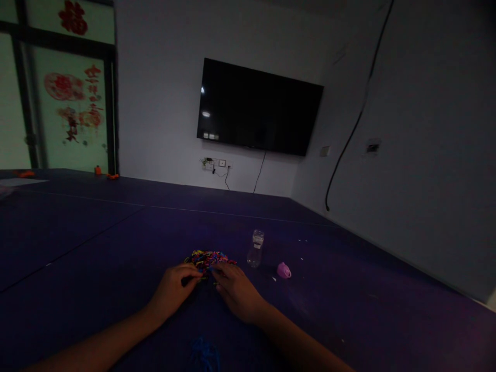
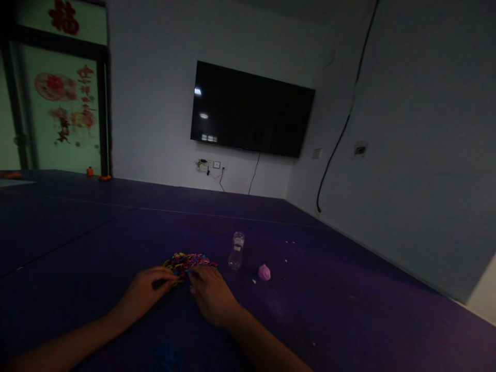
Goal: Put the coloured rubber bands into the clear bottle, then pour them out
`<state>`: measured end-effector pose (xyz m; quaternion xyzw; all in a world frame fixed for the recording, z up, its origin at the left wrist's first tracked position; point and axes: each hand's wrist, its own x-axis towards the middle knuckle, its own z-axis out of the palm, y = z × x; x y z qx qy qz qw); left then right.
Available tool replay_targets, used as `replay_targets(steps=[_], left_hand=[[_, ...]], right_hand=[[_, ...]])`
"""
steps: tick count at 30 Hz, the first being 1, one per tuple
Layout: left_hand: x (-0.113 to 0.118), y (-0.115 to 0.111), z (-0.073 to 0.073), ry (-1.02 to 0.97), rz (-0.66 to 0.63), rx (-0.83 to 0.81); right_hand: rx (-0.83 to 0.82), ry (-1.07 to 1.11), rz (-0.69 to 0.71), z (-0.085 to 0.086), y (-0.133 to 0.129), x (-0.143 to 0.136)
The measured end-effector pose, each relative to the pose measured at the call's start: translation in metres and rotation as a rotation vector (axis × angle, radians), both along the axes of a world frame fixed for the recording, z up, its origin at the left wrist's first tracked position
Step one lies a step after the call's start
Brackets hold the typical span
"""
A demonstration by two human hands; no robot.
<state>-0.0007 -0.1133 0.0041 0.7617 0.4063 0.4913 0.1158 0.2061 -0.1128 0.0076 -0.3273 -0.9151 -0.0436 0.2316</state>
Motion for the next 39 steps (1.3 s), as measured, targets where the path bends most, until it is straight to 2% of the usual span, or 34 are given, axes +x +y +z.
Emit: replay_targets(steps=[8,16,21,30,39], left_hand=[[-0.002,0.003,-0.002,-0.009,-0.024,-0.047],[-0.004,0.005,0.002,0.013,-0.187,-0.217],[-0.005,0.004,0.005,0.003,-0.251,-0.239],[-0.003,0.000,0.007,0.026,-0.230,-0.246],[-0.002,-0.001,0.007,-0.018,-0.217,-0.272]], right_hand=[[0.061,-0.079,0.036,0.002,-0.003,-0.003],[0.052,-0.081,0.125,0.008,-0.015,-0.007],[0.081,-0.064,0.159,0.008,-0.016,-0.007],[0.070,-0.057,0.137,0.007,-0.017,-0.006],[0.120,-0.026,0.042,0.001,-0.016,-0.005]])
